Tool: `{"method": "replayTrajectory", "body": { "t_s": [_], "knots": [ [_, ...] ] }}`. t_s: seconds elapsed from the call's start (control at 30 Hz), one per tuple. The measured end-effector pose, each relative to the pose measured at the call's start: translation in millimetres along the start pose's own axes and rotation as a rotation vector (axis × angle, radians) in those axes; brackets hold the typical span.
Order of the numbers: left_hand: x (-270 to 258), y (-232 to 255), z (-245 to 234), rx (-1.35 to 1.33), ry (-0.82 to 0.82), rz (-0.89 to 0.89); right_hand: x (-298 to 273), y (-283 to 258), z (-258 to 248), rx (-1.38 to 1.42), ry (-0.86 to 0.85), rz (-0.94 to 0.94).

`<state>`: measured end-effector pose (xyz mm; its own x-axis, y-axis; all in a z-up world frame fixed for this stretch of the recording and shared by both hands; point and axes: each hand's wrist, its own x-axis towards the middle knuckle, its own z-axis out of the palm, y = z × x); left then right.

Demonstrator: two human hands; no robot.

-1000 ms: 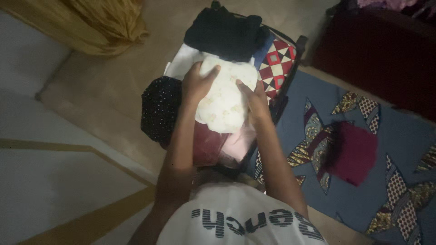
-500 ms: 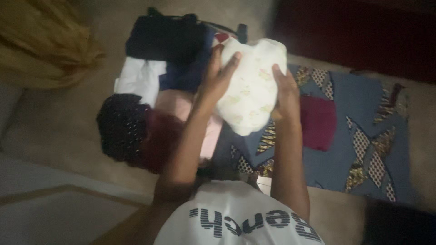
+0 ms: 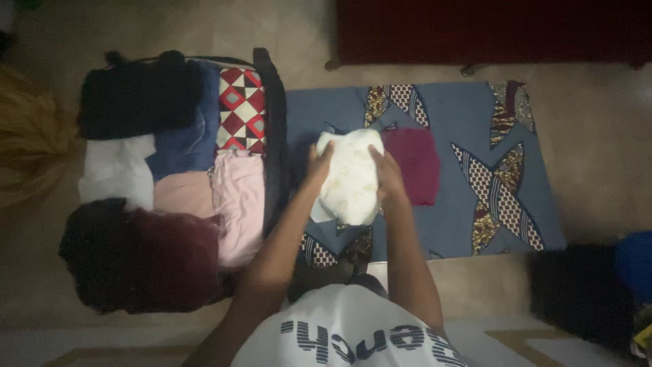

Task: The person folds and packs several items of clothing, including shirts and jeans, into a suitcase by hand.

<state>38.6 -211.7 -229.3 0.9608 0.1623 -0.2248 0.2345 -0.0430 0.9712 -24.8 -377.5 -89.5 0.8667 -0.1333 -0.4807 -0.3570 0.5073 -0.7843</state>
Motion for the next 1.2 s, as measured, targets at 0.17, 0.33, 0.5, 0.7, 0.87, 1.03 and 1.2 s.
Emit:
{"method": "replayTrajectory", "body": {
  "t_s": [0.17, 0.33, 0.5, 0.7, 0.87, 1.03, 1.2],
  "knots": [
    [8, -33, -5, -0.085, -0.008, 0.045, 1, 4, 8, -0.519, 0.114, -0.174],
    [5, -40, -6, -0.062, 0.027, 0.031, -69, -65, 49, -0.823, 0.162, -0.686],
    [-22, -5, -1, 0.522, 0.348, 0.592, -161, -135, 26, -0.393, -0.367, -1.075],
    [-85, 96, -17, 0.385, 0.200, 0.678, -169, -103, 18, -0.441, -0.695, -0.895],
    [-118, 154, -41, 0.391, 0.231, 0.749, -178, -89, 15, -0.520, -0.795, -0.790],
    [-139, 183, -78, 0.372, 0.218, 0.680, -186, -94, 24, -0.568, -0.865, -0.746],
    [-152, 206, -115, 0.306, 0.259, 0.734, -189, -91, 34, -0.592, -0.892, -0.724]
  ]
}}
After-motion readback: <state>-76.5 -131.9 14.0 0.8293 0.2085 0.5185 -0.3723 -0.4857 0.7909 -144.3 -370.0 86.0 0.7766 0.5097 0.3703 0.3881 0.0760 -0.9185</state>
